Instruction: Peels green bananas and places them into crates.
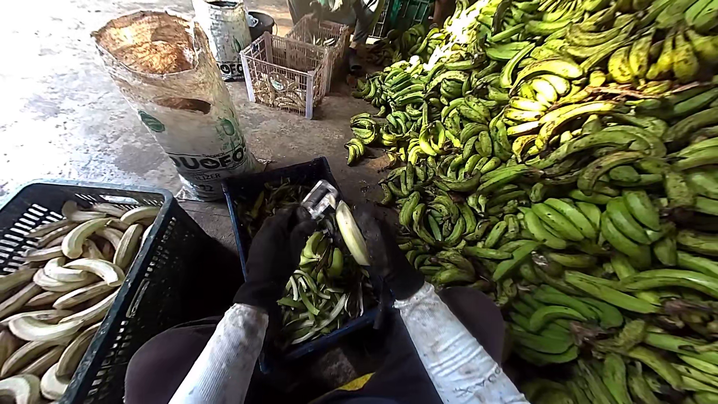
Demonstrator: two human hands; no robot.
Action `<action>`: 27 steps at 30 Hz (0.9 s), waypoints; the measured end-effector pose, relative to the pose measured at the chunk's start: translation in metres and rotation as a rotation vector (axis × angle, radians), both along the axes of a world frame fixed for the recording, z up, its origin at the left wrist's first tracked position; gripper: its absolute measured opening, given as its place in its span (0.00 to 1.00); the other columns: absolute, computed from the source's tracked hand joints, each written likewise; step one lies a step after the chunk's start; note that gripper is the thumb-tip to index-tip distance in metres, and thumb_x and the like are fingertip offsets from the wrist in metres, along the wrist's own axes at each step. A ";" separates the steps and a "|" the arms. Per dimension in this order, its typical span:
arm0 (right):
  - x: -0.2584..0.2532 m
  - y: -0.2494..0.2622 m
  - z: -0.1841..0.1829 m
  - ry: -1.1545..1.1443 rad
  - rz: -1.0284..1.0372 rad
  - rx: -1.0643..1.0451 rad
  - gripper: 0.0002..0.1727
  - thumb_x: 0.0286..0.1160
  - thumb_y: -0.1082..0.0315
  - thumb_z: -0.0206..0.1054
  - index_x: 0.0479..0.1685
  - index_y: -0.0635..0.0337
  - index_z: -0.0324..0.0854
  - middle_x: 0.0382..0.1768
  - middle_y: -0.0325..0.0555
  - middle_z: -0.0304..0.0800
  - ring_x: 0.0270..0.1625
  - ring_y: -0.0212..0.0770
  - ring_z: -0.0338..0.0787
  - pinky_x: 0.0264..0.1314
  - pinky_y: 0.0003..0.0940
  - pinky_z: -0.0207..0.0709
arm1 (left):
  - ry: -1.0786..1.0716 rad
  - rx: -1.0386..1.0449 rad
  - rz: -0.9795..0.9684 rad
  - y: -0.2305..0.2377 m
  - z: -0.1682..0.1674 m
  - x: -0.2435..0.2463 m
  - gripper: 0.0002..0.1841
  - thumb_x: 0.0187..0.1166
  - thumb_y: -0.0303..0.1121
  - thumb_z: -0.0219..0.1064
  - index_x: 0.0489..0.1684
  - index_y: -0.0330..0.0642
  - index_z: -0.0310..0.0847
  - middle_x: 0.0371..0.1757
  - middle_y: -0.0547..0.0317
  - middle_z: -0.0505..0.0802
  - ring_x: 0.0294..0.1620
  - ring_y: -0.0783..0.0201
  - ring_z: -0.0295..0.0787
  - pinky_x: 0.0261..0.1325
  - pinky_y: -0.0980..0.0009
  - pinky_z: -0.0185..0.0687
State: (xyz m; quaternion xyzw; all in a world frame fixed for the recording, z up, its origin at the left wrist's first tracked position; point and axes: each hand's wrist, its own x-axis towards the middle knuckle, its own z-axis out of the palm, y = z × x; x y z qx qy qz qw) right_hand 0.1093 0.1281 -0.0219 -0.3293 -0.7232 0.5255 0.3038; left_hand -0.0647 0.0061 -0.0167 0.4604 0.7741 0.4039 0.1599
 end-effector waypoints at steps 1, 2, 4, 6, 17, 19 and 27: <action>-0.001 0.001 -0.001 0.070 -0.002 -0.110 0.26 0.91 0.54 0.42 0.72 0.57 0.78 0.46 0.46 0.87 0.42 0.35 0.87 0.46 0.34 0.84 | -0.129 0.011 0.023 0.000 0.001 -0.002 0.27 0.87 0.56 0.58 0.80 0.56 0.76 0.61 0.51 0.90 0.56 0.54 0.89 0.59 0.44 0.83; -0.002 0.003 -0.003 0.169 -0.016 -0.254 0.26 0.91 0.50 0.42 0.71 0.53 0.78 0.41 0.44 0.86 0.35 0.34 0.85 0.38 0.32 0.84 | -0.210 0.032 0.016 -0.001 0.001 -0.003 0.26 0.87 0.57 0.57 0.78 0.58 0.77 0.56 0.56 0.91 0.50 0.60 0.89 0.55 0.49 0.84; -0.004 0.012 -0.007 0.396 -0.051 -0.518 0.26 0.88 0.42 0.46 0.57 0.50 0.82 0.31 0.42 0.86 0.26 0.35 0.85 0.27 0.33 0.83 | -0.257 0.048 -0.058 -0.005 -0.003 -0.004 0.25 0.86 0.57 0.56 0.76 0.60 0.78 0.50 0.62 0.91 0.43 0.68 0.88 0.49 0.57 0.85; -0.002 0.021 -0.008 0.558 -0.017 -0.671 0.25 0.85 0.39 0.52 0.51 0.50 0.83 0.31 0.41 0.87 0.27 0.35 0.87 0.28 0.33 0.85 | -0.142 0.056 -0.165 -0.007 -0.011 -0.002 0.27 0.85 0.59 0.57 0.76 0.57 0.78 0.53 0.62 0.92 0.48 0.67 0.90 0.55 0.56 0.87; -0.004 0.014 -0.011 0.536 0.086 -0.770 0.21 0.90 0.53 0.45 0.45 0.51 0.82 0.29 0.39 0.87 0.30 0.32 0.87 0.34 0.31 0.85 | 0.233 -0.017 -0.309 -0.001 -0.020 0.028 0.29 0.84 0.56 0.58 0.80 0.53 0.78 0.57 0.44 0.92 0.57 0.43 0.90 0.58 0.43 0.85; -0.011 0.004 -0.012 0.535 0.140 -0.656 0.19 0.90 0.57 0.45 0.47 0.51 0.83 0.32 0.39 0.87 0.33 0.32 0.87 0.37 0.31 0.86 | -0.022 -0.070 -0.191 0.004 -0.022 0.022 0.28 0.85 0.57 0.58 0.77 0.52 0.78 0.58 0.49 0.91 0.57 0.51 0.90 0.62 0.46 0.85; -0.004 0.015 -0.012 0.624 0.149 -0.859 0.22 0.86 0.50 0.49 0.52 0.54 0.83 0.26 0.44 0.84 0.20 0.34 0.84 0.21 0.29 0.83 | -0.419 -0.116 0.027 -0.010 -0.017 -0.008 0.24 0.86 0.56 0.60 0.73 0.55 0.78 0.40 0.58 0.91 0.38 0.63 0.87 0.46 0.57 0.84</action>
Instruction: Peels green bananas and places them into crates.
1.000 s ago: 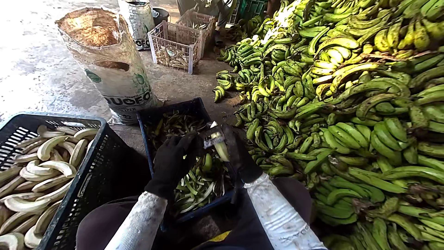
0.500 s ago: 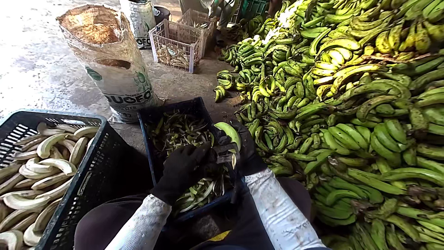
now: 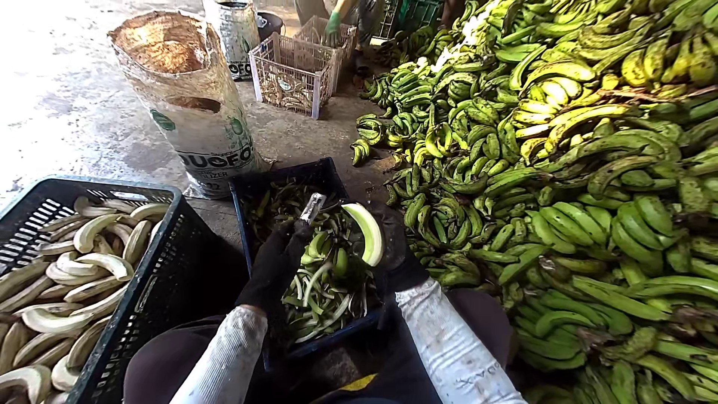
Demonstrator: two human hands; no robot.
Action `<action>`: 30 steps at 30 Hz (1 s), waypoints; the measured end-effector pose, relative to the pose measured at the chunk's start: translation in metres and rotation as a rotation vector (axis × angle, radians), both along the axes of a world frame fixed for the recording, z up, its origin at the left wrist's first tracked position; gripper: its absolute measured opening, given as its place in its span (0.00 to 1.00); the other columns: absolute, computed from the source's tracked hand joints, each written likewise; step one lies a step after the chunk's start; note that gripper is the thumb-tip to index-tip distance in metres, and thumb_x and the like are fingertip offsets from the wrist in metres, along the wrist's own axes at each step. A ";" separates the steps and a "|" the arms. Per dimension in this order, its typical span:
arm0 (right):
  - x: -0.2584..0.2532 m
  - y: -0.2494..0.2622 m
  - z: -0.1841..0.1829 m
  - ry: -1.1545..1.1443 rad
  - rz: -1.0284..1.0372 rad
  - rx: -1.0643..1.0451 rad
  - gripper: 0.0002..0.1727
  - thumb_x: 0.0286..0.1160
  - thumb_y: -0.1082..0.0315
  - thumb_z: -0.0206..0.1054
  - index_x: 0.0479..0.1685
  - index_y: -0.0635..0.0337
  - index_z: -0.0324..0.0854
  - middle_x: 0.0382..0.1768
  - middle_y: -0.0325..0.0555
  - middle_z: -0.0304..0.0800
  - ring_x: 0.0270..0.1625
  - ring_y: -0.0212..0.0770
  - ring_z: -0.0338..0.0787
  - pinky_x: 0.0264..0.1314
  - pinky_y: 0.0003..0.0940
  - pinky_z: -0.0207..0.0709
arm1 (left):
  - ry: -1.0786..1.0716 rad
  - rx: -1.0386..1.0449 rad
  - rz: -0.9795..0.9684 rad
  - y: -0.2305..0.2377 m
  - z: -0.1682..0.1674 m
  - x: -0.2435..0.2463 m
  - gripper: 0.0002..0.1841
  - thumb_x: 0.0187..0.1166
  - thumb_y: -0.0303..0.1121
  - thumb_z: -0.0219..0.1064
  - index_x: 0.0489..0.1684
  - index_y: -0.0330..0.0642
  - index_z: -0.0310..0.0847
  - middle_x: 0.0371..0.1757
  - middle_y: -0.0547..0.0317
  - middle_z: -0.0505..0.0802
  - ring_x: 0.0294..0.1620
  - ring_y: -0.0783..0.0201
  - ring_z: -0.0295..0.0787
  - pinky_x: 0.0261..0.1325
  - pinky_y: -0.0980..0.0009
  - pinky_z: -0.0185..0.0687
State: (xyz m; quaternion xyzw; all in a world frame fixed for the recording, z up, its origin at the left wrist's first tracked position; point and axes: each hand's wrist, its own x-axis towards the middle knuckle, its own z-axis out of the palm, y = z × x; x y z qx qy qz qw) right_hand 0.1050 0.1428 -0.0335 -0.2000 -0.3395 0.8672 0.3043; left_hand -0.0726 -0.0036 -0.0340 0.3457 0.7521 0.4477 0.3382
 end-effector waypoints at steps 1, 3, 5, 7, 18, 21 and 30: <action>0.004 0.006 -0.004 0.018 0.001 0.012 0.23 0.87 0.47 0.49 0.53 0.54 0.82 0.28 0.44 0.85 0.21 0.35 0.84 0.22 0.30 0.83 | 0.001 0.035 -0.068 -0.003 0.000 0.001 0.25 0.85 0.57 0.61 0.73 0.55 0.79 0.39 0.61 0.90 0.37 0.66 0.86 0.45 0.59 0.84; 0.009 0.013 -0.008 0.008 -0.013 0.069 0.24 0.88 0.47 0.47 0.51 0.53 0.83 0.29 0.42 0.86 0.23 0.34 0.85 0.24 0.29 0.84 | 0.028 0.141 -0.238 -0.008 -0.001 0.007 0.24 0.84 0.56 0.61 0.69 0.53 0.82 0.42 0.66 0.92 0.40 0.71 0.88 0.48 0.64 0.87; 0.013 0.014 -0.008 -0.060 -0.054 0.156 0.20 0.89 0.52 0.46 0.49 0.51 0.84 0.32 0.39 0.89 0.30 0.32 0.88 0.32 0.30 0.86 | 0.092 0.248 -0.410 -0.011 -0.002 0.017 0.25 0.85 0.55 0.60 0.70 0.49 0.83 0.52 0.65 0.93 0.48 0.73 0.89 0.55 0.66 0.88; 0.015 0.010 -0.008 -0.124 -0.067 0.178 0.19 0.90 0.54 0.46 0.49 0.50 0.83 0.32 0.36 0.87 0.31 0.29 0.86 0.34 0.28 0.84 | 0.214 0.273 -0.530 -0.011 0.000 0.027 0.32 0.84 0.61 0.57 0.75 0.46 0.80 0.65 0.57 0.90 0.63 0.67 0.87 0.68 0.59 0.84; 0.009 -0.011 -0.013 -0.094 -0.009 0.206 0.20 0.90 0.59 0.44 0.52 0.56 0.83 0.33 0.42 0.89 0.32 0.32 0.88 0.37 0.29 0.87 | 0.258 0.005 0.051 0.004 -0.001 0.009 0.24 0.85 0.53 0.63 0.68 0.46 0.79 0.49 0.48 0.92 0.49 0.51 0.91 0.56 0.42 0.84; 0.012 -0.003 -0.008 -0.208 0.098 0.310 0.23 0.90 0.55 0.43 0.67 0.51 0.81 0.30 0.40 0.86 0.23 0.29 0.83 0.25 0.24 0.83 | 0.165 0.092 0.126 -0.008 0.012 0.001 0.26 0.86 0.56 0.60 0.74 0.52 0.76 0.50 0.53 0.91 0.47 0.56 0.89 0.52 0.46 0.84; -0.005 0.019 -0.047 -0.988 0.338 0.790 0.22 0.89 0.49 0.55 0.70 0.49 0.82 0.55 0.47 0.90 0.53 0.39 0.89 0.58 0.43 0.82 | 0.305 -0.365 -0.080 -0.026 0.005 -0.020 0.22 0.87 0.57 0.57 0.57 0.50 0.81 0.40 0.49 0.91 0.43 0.47 0.91 0.46 0.38 0.83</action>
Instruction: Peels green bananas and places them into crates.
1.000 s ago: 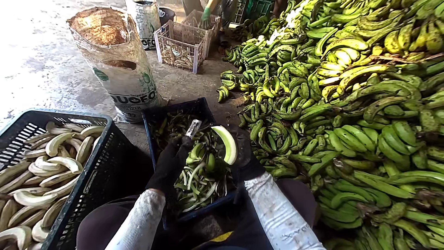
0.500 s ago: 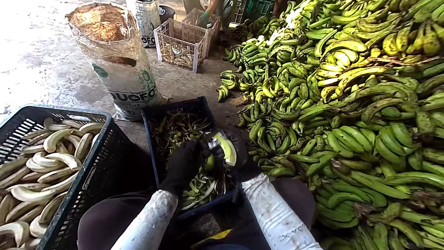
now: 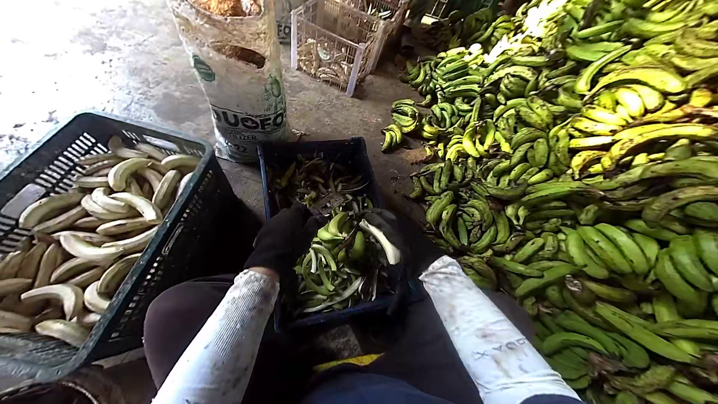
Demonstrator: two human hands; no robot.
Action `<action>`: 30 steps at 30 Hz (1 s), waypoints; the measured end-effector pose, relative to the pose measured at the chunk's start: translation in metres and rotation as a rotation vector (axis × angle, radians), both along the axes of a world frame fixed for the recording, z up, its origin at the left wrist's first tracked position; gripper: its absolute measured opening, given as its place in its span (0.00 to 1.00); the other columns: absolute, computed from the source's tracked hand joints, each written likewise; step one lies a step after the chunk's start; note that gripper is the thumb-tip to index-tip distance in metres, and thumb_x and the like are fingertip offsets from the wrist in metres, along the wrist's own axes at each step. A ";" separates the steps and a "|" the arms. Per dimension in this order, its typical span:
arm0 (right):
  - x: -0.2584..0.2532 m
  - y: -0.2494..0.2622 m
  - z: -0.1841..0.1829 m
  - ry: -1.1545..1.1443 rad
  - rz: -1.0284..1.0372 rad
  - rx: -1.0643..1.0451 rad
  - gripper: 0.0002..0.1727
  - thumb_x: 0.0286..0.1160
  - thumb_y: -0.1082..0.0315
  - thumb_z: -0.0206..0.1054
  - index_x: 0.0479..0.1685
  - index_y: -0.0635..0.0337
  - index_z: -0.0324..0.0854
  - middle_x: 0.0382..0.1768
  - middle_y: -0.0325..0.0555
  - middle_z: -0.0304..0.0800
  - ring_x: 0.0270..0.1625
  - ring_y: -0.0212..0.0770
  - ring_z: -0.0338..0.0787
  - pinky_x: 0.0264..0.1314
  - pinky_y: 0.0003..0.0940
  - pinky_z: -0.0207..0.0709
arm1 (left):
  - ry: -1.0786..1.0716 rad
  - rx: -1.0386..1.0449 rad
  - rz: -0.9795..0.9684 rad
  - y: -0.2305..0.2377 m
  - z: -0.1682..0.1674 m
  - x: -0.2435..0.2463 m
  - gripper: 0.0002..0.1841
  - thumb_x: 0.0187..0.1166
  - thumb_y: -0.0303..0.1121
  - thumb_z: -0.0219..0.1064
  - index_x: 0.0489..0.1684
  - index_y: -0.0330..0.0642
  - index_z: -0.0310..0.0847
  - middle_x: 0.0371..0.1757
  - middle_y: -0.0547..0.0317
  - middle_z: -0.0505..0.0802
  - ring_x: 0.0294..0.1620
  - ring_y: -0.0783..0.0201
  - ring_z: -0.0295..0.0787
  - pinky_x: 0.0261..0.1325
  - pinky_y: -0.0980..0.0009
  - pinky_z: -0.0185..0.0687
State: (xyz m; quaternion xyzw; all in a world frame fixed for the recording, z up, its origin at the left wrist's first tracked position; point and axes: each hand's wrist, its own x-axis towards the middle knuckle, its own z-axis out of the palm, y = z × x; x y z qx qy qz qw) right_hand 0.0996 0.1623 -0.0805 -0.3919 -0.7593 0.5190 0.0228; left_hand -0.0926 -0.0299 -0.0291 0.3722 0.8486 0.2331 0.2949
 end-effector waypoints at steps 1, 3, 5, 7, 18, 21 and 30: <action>-0.002 0.000 -0.004 0.056 -0.022 -0.043 0.22 0.90 0.49 0.54 0.71 0.48 0.81 0.57 0.45 0.90 0.54 0.37 0.88 0.58 0.41 0.83 | -0.005 0.000 -0.003 -0.001 -0.002 0.003 0.21 0.88 0.55 0.57 0.58 0.49 0.81 0.41 0.48 0.91 0.44 0.46 0.91 0.47 0.38 0.83; -0.010 0.000 -0.005 0.092 -0.028 -0.051 0.23 0.91 0.50 0.52 0.75 0.47 0.79 0.62 0.45 0.89 0.61 0.38 0.88 0.65 0.43 0.81 | -0.025 0.038 -0.032 0.001 -0.008 0.008 0.21 0.88 0.55 0.57 0.58 0.48 0.81 0.42 0.49 0.92 0.45 0.47 0.91 0.48 0.38 0.84; -0.019 -0.002 -0.001 0.107 -0.013 -0.040 0.23 0.92 0.51 0.50 0.76 0.50 0.76 0.62 0.46 0.88 0.59 0.37 0.87 0.63 0.41 0.82 | -0.027 0.012 -0.116 0.004 -0.017 0.013 0.21 0.88 0.57 0.56 0.60 0.52 0.82 0.47 0.52 0.92 0.50 0.50 0.91 0.53 0.41 0.84; -0.025 -0.002 -0.001 0.064 -0.003 -0.022 0.24 0.92 0.49 0.50 0.77 0.48 0.76 0.59 0.48 0.88 0.53 0.40 0.88 0.56 0.43 0.83 | 0.022 -0.125 -0.176 0.001 -0.014 0.015 0.22 0.87 0.57 0.57 0.64 0.52 0.82 0.55 0.50 0.91 0.57 0.47 0.90 0.58 0.40 0.83; -0.098 -0.031 0.024 -0.455 0.333 0.385 0.26 0.93 0.53 0.51 0.77 0.63 0.74 0.71 0.66 0.81 0.75 0.62 0.79 0.79 0.62 0.66 | 0.004 -0.587 -0.382 -0.015 -0.010 0.019 0.28 0.82 0.54 0.63 0.60 0.35 0.84 0.63 0.33 0.88 0.69 0.32 0.83 0.64 0.28 0.74; -0.159 -0.062 0.042 -0.066 0.317 0.167 0.23 0.94 0.55 0.48 0.76 0.58 0.75 0.63 0.58 0.86 0.61 0.52 0.87 0.63 0.53 0.79 | -0.035 -0.543 -0.447 -0.013 -0.016 0.025 0.26 0.81 0.51 0.66 0.58 0.33 0.84 0.63 0.31 0.88 0.69 0.31 0.82 0.66 0.28 0.72; -0.197 -0.065 0.065 0.087 0.333 0.385 0.23 0.94 0.57 0.49 0.76 0.62 0.72 0.58 0.65 0.85 0.56 0.60 0.87 0.59 0.60 0.79 | -0.081 -0.463 -0.167 -0.025 -0.002 -0.016 0.24 0.82 0.49 0.64 0.57 0.33 0.85 0.60 0.34 0.89 0.67 0.34 0.84 0.64 0.30 0.76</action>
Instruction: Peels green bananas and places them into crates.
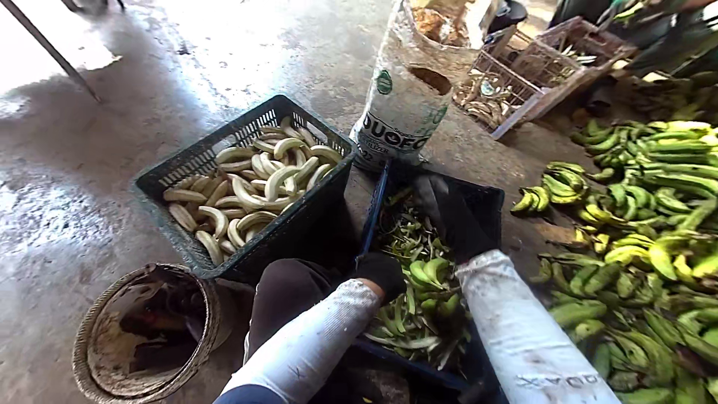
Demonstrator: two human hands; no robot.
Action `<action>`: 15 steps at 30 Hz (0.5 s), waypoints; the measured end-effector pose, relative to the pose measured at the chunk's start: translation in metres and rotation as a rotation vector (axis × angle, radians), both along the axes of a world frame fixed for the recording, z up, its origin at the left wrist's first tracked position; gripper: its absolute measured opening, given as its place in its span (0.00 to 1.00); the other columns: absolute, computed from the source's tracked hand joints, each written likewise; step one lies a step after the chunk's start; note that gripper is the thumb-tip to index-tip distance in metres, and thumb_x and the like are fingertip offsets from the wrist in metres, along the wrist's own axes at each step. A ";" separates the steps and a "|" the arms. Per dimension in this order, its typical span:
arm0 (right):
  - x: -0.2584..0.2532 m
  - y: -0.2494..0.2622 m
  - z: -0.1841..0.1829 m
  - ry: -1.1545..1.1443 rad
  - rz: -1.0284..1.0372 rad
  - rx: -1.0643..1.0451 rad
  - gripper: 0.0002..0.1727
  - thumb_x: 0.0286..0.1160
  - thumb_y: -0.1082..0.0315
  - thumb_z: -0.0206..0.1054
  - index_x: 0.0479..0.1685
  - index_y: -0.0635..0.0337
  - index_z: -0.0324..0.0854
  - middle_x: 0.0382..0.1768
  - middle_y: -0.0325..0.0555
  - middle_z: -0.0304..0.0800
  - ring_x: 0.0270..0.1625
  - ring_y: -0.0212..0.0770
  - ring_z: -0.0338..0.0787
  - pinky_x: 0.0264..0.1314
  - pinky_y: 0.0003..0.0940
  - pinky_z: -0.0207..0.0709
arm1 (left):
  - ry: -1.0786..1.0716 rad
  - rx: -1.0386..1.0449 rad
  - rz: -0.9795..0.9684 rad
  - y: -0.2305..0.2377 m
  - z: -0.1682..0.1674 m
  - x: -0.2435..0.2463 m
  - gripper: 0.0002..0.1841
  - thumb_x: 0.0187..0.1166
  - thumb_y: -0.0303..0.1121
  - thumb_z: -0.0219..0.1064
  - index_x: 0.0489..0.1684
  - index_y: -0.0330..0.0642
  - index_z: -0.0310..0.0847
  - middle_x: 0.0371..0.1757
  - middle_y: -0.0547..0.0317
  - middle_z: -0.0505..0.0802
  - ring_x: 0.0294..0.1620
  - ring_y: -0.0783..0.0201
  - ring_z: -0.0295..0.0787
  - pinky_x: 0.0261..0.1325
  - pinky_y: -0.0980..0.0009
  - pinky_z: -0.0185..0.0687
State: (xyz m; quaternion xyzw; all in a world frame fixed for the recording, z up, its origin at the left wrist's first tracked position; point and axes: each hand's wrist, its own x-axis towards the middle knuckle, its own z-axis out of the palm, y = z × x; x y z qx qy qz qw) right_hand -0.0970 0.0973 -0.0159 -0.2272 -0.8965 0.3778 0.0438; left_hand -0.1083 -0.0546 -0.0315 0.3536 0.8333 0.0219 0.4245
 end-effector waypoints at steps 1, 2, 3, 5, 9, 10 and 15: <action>0.005 0.008 -0.022 -0.114 -0.024 0.085 0.25 0.95 0.57 0.48 0.76 0.68 0.71 0.61 0.70 0.84 0.63 0.65 0.85 0.67 0.62 0.74 | 0.018 0.023 0.066 -0.004 0.005 -0.009 0.25 0.84 0.50 0.61 0.60 0.34 0.83 0.61 0.35 0.89 0.67 0.35 0.84 0.63 0.31 0.76; 0.010 0.013 -0.045 -0.283 -0.038 0.154 0.27 0.95 0.57 0.46 0.77 0.71 0.70 0.67 0.72 0.81 0.71 0.66 0.82 0.76 0.62 0.69 | 0.039 0.052 0.128 -0.007 0.010 -0.018 0.26 0.86 0.51 0.58 0.62 0.35 0.82 0.62 0.36 0.89 0.68 0.36 0.84 0.64 0.32 0.77; 0.016 0.016 -0.067 -0.463 -0.041 0.201 0.30 0.95 0.54 0.44 0.78 0.72 0.70 0.71 0.72 0.79 0.76 0.67 0.79 0.79 0.63 0.66 | 0.058 0.074 0.186 -0.011 0.015 -0.026 0.27 0.88 0.52 0.55 0.64 0.36 0.81 0.63 0.37 0.89 0.69 0.37 0.84 0.65 0.33 0.77; 0.036 0.007 -0.100 -0.732 -0.031 0.262 0.32 0.91 0.47 0.48 0.75 0.67 0.74 0.73 0.69 0.78 0.77 0.67 0.78 0.76 0.67 0.68 | 0.096 0.112 0.271 -0.015 0.022 -0.037 0.27 0.89 0.53 0.51 0.68 0.39 0.80 0.65 0.39 0.88 0.69 0.39 0.84 0.64 0.34 0.78; 0.066 -0.004 -0.145 -0.878 -0.062 0.433 0.45 0.68 0.37 0.70 0.79 0.62 0.71 0.81 0.66 0.69 0.79 0.66 0.75 0.74 0.65 0.70 | 0.059 0.177 0.307 -0.013 0.024 -0.039 0.27 0.88 0.55 0.51 0.70 0.45 0.79 0.65 0.44 0.89 0.69 0.43 0.86 0.64 0.36 0.78; 0.071 -0.002 -0.149 -0.865 -0.074 0.472 0.46 0.67 0.38 0.72 0.80 0.61 0.70 0.82 0.66 0.67 0.78 0.67 0.76 0.74 0.65 0.71 | 0.037 0.193 0.301 -0.012 0.022 -0.037 0.27 0.88 0.56 0.52 0.69 0.46 0.79 0.64 0.45 0.90 0.68 0.44 0.86 0.63 0.36 0.79; 0.102 0.031 -0.157 -0.788 -0.103 0.420 0.44 0.73 0.34 0.65 0.85 0.52 0.68 0.80 0.65 0.71 0.74 0.67 0.80 0.69 0.67 0.75 | -0.050 0.333 0.303 -0.002 0.007 -0.028 0.25 0.90 0.55 0.50 0.67 0.45 0.78 0.59 0.46 0.90 0.64 0.46 0.88 0.61 0.39 0.81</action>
